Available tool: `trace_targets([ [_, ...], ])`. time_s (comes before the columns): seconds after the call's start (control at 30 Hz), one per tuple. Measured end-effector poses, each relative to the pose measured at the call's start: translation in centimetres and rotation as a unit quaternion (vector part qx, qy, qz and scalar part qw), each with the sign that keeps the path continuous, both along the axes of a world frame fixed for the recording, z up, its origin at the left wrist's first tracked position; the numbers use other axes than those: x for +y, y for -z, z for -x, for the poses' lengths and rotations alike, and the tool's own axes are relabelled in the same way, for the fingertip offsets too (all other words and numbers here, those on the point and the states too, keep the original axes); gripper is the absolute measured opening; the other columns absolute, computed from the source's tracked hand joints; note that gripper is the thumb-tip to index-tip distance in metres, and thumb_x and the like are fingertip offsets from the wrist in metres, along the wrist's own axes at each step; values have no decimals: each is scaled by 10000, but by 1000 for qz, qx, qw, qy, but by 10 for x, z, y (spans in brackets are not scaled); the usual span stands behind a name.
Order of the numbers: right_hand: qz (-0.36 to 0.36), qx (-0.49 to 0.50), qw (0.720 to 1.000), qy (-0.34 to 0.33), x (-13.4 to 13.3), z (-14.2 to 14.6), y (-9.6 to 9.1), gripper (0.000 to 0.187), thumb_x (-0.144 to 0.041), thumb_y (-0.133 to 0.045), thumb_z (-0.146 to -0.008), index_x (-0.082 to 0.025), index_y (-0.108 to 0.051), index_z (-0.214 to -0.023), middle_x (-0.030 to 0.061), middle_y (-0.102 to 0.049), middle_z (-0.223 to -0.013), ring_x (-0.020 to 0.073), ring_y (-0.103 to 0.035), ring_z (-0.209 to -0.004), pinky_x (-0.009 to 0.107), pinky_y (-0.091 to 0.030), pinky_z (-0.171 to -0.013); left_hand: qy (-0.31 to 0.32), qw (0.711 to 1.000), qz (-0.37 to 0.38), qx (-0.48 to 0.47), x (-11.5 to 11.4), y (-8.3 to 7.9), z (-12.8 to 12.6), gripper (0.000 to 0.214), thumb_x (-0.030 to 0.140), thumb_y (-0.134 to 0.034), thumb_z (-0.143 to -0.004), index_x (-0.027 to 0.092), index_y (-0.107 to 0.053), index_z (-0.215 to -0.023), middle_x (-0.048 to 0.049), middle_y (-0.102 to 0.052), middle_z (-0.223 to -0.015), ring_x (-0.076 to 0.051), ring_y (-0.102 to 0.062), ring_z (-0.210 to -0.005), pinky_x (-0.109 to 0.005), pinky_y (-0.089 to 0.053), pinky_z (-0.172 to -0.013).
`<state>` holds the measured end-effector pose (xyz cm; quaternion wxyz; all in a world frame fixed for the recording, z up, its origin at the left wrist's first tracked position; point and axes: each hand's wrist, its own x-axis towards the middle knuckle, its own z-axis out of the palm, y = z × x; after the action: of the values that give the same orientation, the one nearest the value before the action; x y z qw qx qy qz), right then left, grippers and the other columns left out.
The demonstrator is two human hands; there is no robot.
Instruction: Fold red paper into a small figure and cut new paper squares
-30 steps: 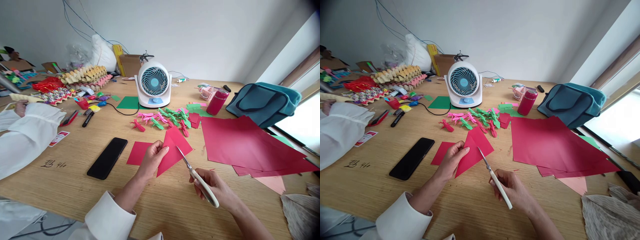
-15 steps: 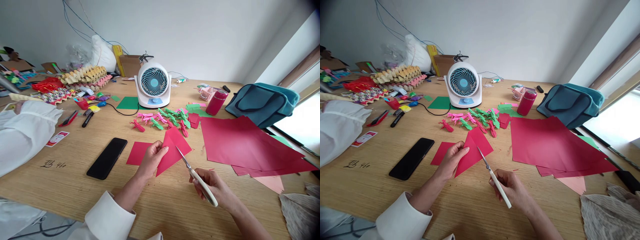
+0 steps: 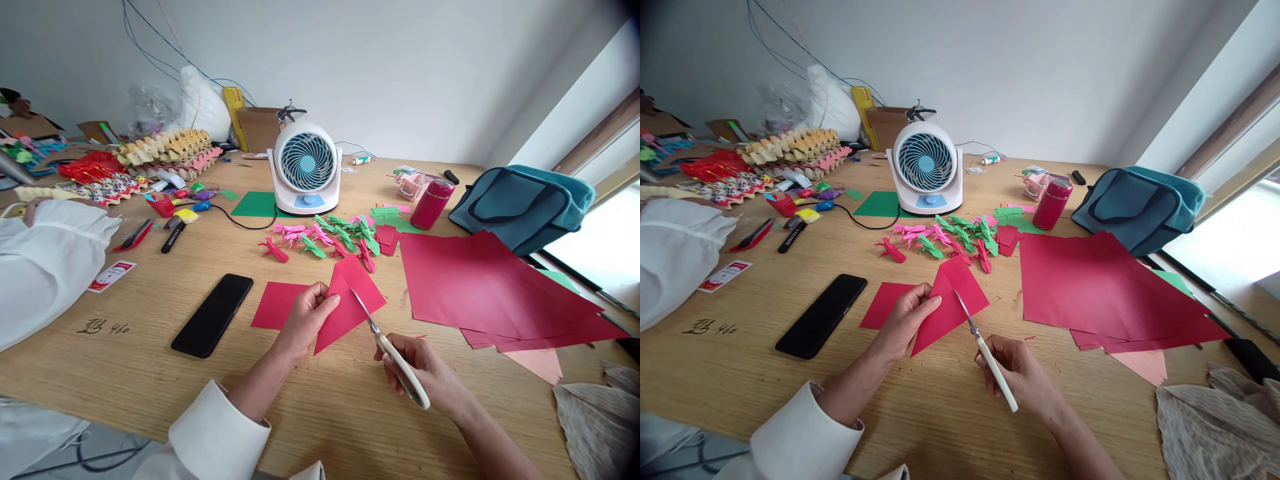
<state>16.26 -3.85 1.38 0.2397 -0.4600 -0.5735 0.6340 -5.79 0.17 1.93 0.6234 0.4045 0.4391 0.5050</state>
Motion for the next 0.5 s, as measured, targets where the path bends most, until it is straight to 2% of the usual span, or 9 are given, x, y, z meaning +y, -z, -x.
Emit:
trace_targets([
  [0.3,-9,-9,1000,2,-1,2,1,475,-644,-588,-817,-174,-538,-775,-48,-503,-491,88,-432,-402,225,-312,-420,-7,1000,8,3,0,-1,0,363,435,-742,-709,186,-477,-724,58,-514,-623,-84,-465,-547,-192,-361,-534],
  [0.5,-7,-13,1000,5,-2,2,3,441,-610,-589,-829,-172,-554,-792,-47,-512,-501,92,-451,-411,224,-321,-423,-25,999,2,27,1,-2,2,374,482,-692,-757,182,-479,-688,53,-482,-599,-85,-438,-547,-194,-332,-515],
])
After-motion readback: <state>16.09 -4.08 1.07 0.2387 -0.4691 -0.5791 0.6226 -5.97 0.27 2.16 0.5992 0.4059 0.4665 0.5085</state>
